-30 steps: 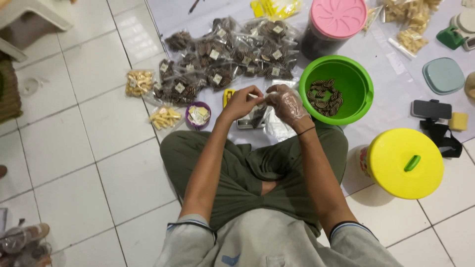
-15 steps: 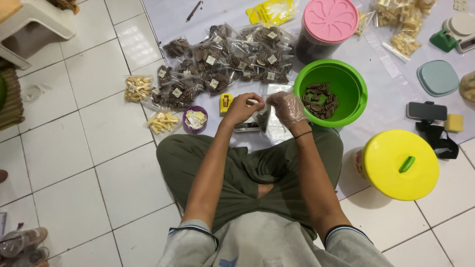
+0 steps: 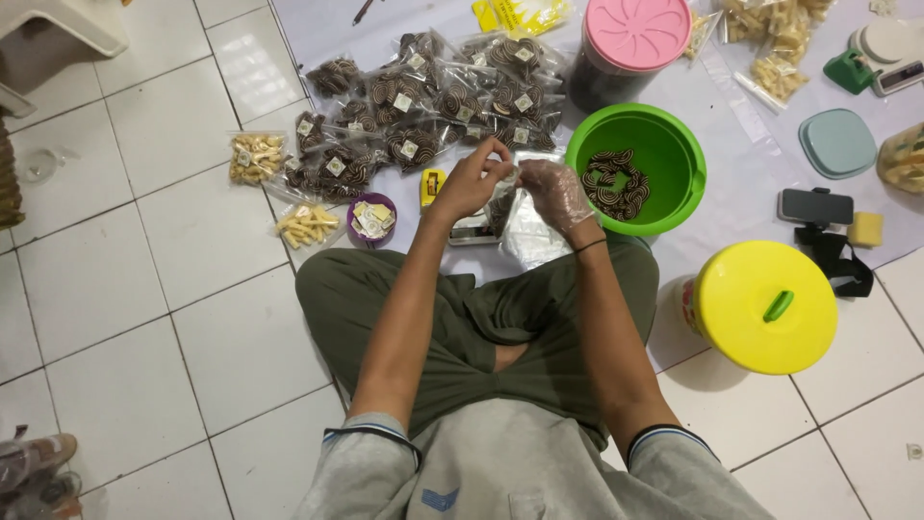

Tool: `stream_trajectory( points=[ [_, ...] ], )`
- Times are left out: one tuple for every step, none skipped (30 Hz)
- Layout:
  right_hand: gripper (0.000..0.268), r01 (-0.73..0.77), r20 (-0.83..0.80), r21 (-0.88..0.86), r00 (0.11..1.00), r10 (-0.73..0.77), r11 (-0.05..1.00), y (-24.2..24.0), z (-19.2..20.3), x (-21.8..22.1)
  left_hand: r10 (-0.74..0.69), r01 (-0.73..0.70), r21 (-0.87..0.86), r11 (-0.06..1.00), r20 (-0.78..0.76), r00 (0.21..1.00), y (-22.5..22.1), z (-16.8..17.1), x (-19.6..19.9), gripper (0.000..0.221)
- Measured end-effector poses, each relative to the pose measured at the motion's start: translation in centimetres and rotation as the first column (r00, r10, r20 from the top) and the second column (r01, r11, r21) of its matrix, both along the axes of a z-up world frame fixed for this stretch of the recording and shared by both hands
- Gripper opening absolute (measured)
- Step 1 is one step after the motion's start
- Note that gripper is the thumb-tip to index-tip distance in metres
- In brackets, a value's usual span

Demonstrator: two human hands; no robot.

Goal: A person sitting on the floor is manually weighing and bagging heart-shaped chocolate cookies. They pick cookies from a green bowl and place them into a plastic bag on a digital scale until the target weight is reached.

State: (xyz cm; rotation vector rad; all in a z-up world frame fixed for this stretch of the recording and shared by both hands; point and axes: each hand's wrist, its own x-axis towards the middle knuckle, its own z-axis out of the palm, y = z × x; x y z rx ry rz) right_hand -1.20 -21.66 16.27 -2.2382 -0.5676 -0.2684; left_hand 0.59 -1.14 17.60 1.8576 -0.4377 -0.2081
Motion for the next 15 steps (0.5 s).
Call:
stream_trajectory(
  points=[
    [0.012, -0.001, -0.003, 0.000, 1.000, 0.001, 1.000, 0.0, 0.6, -0.3, 0.001, -0.001, 0.000, 1.000, -0.003, 1.000, 0.4, -0.3, 0.2, 0.014],
    [0.011, -0.033, 0.022, 0.013, 0.999, 0.033, 0.999, 0.0, 1.3, -0.4, 0.003, -0.010, 0.146, 0.989, 0.047, 0.999, 0.8, -0.5, 0.5, 0.013],
    [0.009, -0.066, 0.047, 0.026, 0.997, 0.064, 0.998, -0.1, 2.0, -0.6, -0.002, -0.025, 0.288, 0.957, 0.095, 0.995, 1.1, -0.8, 0.9, 0.013],
    [0.009, -0.065, 0.046, 0.025, 0.997, 0.064, 0.998, -0.2, 2.2, -0.6, -0.002, -0.025, 0.287, 0.958, 0.095, 0.995, 1.2, -0.7, 0.9, 0.013],
    [0.009, -0.066, 0.033, 0.036, 0.997, 0.065, 0.997, -0.4, 2.3, -0.6, 0.009, -0.042, 0.310, 0.950, 0.107, 0.994, 1.2, -0.7, 0.9, 0.011],
    [0.009, -0.068, 0.016, 0.048, 0.998, 0.067, 0.997, -0.5, 2.4, -0.7, 0.022, -0.060, 0.335, 0.940, 0.117, 0.993, 1.4, -0.7, 0.8, 0.009],
    [0.009, -0.070, 0.013, 0.048, 0.998, 0.069, 0.996, -0.4, 2.6, -0.8, 0.024, -0.061, 0.335, 0.940, 0.113, 0.993, 1.4, -1.1, 0.6, 0.009],
    [0.009, -0.089, 0.003, 0.040, 0.996, 0.089, 0.995, -0.4, 2.9, -0.7, 0.035, -0.071, 0.279, 0.958, 0.132, 0.991, 1.4, -1.4, 0.6, 0.007],
    [0.009, -0.109, -0.007, 0.033, 0.994, 0.109, 0.994, -0.3, 3.1, -0.6, 0.047, -0.080, 0.222, 0.972, 0.151, 0.987, 1.3, -1.7, 0.6, 0.006],
    [0.009, -0.113, -0.007, 0.032, 0.994, 0.113, 0.993, -0.2, 3.5, -0.7, 0.051, -0.084, 0.221, 0.972, 0.150, 0.987, 1.3, -1.3, 0.3, 0.006],
    [0.009, -0.135, -0.032, 0.050, 0.990, 0.137, 0.990, -0.2, 3.9, -0.9, 0.078, -0.104, 0.162, 0.981, 0.156, 0.985, 1.4, -0.9, 0.0, 0.008],
    [0.008, -0.155, -0.057, 0.067, 0.986, 0.159, 0.986, -0.2, 4.3, -1.1, 0.104, -0.121, 0.102, 0.987, 0.160, 0.982, 1.3, -0.5, -0.3, 0.010],
    [0.008, -0.157, -0.058, 0.066, 0.985, 0.161, 0.985, -0.2, 4.5, -1.1, 0.106, -0.122, 0.101, 0.987, 0.159, 0.982, 1.3, -0.8, 0.1, 0.010],
    [0.008, -0.180, -0.051, 0.065, 0.982, 0.183, 0.981, -0.2, 4.7, -1.1, 0.134, -0.140, 0.053, 0.989, 0.102, 0.986, 1.3, -1.2, 0.5, 0.012],
    [0.007, -0.203, -0.045, 0.065, 0.978, 0.206, 0.977, -0.2, 4.8, -1.1, 0.159, -0.159, 0.006, 0.987, 0.044, 0.986, 1.2, -1.6, 0.9, 0.015]
  ],
)
